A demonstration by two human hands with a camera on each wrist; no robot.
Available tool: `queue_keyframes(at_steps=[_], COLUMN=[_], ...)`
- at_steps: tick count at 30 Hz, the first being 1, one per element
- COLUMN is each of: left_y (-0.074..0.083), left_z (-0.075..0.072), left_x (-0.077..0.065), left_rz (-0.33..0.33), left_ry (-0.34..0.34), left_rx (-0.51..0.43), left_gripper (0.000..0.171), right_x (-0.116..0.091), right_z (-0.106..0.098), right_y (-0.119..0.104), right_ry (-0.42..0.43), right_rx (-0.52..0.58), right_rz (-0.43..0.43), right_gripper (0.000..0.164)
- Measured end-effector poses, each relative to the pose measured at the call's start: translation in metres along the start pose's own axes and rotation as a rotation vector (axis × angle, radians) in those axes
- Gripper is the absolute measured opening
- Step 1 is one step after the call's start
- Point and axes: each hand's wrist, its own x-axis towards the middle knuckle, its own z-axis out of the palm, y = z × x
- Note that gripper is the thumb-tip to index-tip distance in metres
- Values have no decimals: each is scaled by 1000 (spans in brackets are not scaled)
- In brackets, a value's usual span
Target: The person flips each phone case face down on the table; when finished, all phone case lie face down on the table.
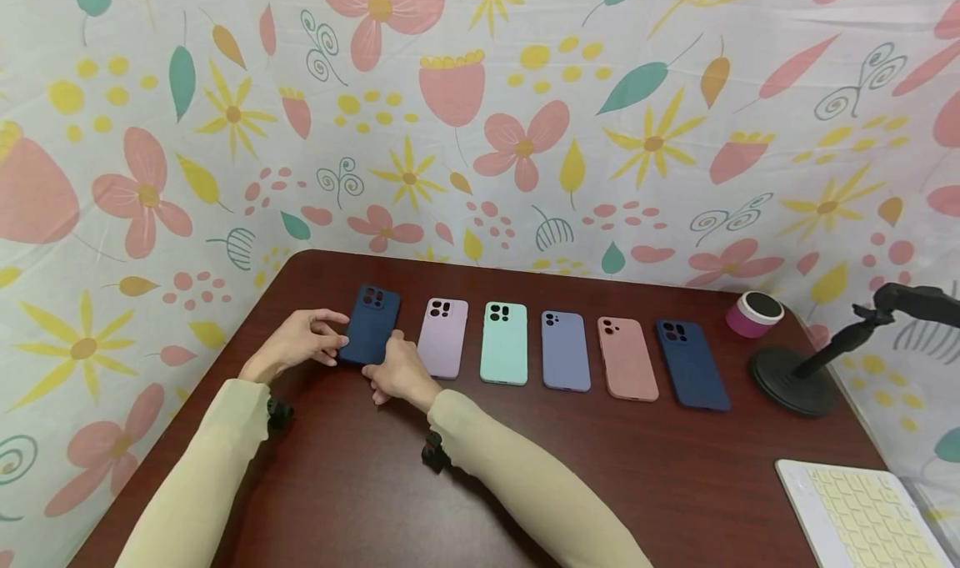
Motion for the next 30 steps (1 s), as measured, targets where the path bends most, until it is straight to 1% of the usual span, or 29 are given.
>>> queue_keyframes(at_steps=[6, 14, 24, 30], left_y=[0, -3, -4, -2], left_z=[3, 6, 8, 11], left_x=[0, 5, 8, 9], left_rz=[-12, -68, -77, -97], left_ry=[-32, -42, -34, -22], left_rx=[49, 140, 203, 215], left_gripper=[58, 69, 70, 69], right_x=[1, 0, 0, -2], right_z=[3, 5, 7, 4], right_y=[0, -1, -5, -5], right_ry=[32, 52, 85, 59], right_rx=[-12, -14, -21, -11], right_rz=[17, 36, 38, 44], right_gripper=[91, 94, 86, 93])
